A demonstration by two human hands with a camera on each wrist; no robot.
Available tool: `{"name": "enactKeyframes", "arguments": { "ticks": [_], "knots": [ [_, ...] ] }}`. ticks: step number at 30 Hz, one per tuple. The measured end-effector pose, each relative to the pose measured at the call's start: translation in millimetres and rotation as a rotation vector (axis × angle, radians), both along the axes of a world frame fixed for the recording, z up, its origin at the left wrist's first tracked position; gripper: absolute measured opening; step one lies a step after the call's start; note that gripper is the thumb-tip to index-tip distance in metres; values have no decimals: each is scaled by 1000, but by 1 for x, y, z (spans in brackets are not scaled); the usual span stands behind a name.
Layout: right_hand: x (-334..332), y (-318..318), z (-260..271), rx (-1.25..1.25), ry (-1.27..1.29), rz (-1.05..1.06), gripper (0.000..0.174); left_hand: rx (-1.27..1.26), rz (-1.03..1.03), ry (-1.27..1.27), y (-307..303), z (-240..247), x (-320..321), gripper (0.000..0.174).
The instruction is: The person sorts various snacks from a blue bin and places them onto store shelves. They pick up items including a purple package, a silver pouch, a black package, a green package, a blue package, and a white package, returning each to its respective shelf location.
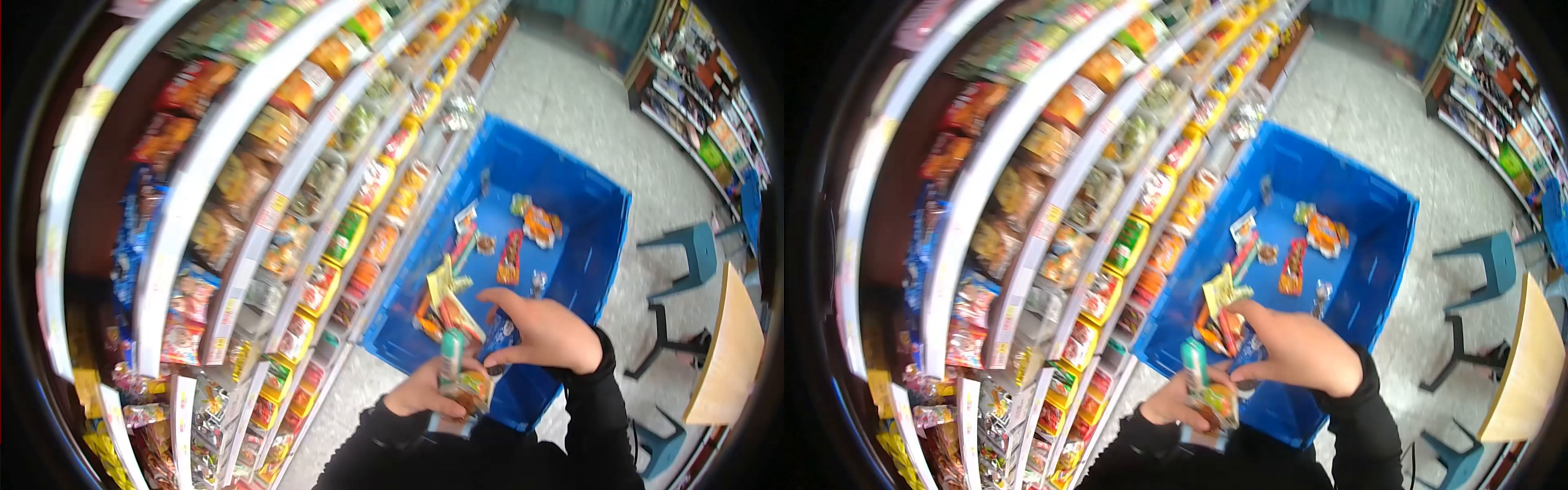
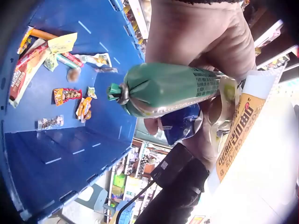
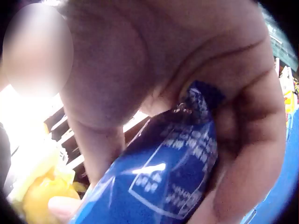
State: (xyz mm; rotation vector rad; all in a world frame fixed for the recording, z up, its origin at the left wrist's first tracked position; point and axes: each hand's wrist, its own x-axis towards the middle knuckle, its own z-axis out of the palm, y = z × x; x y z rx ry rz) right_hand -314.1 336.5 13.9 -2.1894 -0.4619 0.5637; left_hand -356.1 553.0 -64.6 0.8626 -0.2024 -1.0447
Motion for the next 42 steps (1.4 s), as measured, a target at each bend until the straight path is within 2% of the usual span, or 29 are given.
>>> {"name": "enactKeyframes", "arguments": {
  "ticks": [3,6,7,9,10,12,15,20,23,24,25,27,29,31,35,37,41,42],
  "knots": [
    [-14,6,29,-49,-47,-72,69,-76,25,19,-4,18,-11,58],
    [-27,-3,36,176,-319,-145,69,-95,66,-7,-7,37,-17,60],
    [-31,-8,38,285,-276,-209,67,-130,68,-20,-8,45,-17,61],
    [-47,-13,53,622,92,-479,60,-127,125,-48,-9,48,-21,64],
    [-53,-15,44,632,80,-457,60,-143,139,-29,-10,53,-22,65],
    [-66,-21,10,926,78,-484,53,-153,150,-13,-12,64,-25,65],
    [-86,-9,16,955,179,-435,49,-120,140,-80,-21,69,-30,64],
    [-97,-4,20,951,159,-506,43,-84,59,-96,-35,83,-41,64],
    [-98,-11,21,988,119,-549,38,-65,169,-206,-35,77,-47,65],
    [-99,-11,32,1006,121,-595,35,-68,226,-290,-35,85,-47,67],
    [-98,-16,27,983,89,-586,38,-107,202,-245,-31,84,-46,76],
    [-95,-16,34,1060,56,-522,45,-113,345,-251,-26,108,-49,83],
    [-92,-18,38,1026,139,-401,49,-135,397,-224,-18,112,-52,88],
    [-87,-15,42,943,199,-246,52,-123,392,-199,-9,117,-56,85],
    [-79,4,63,759,314,-31,44,-126,439,-181,15,121,-71,72],
    [-74,15,66,674,278,78,38,-191,597,-145,20,117,-77,70],
    [-72,33,71,578,219,116,34,-73,637,-170,38,129,-78,78],
    [-72,40,70,549,139,92,35,-78,638,-170,40,135,-78,78]
  ]
}}
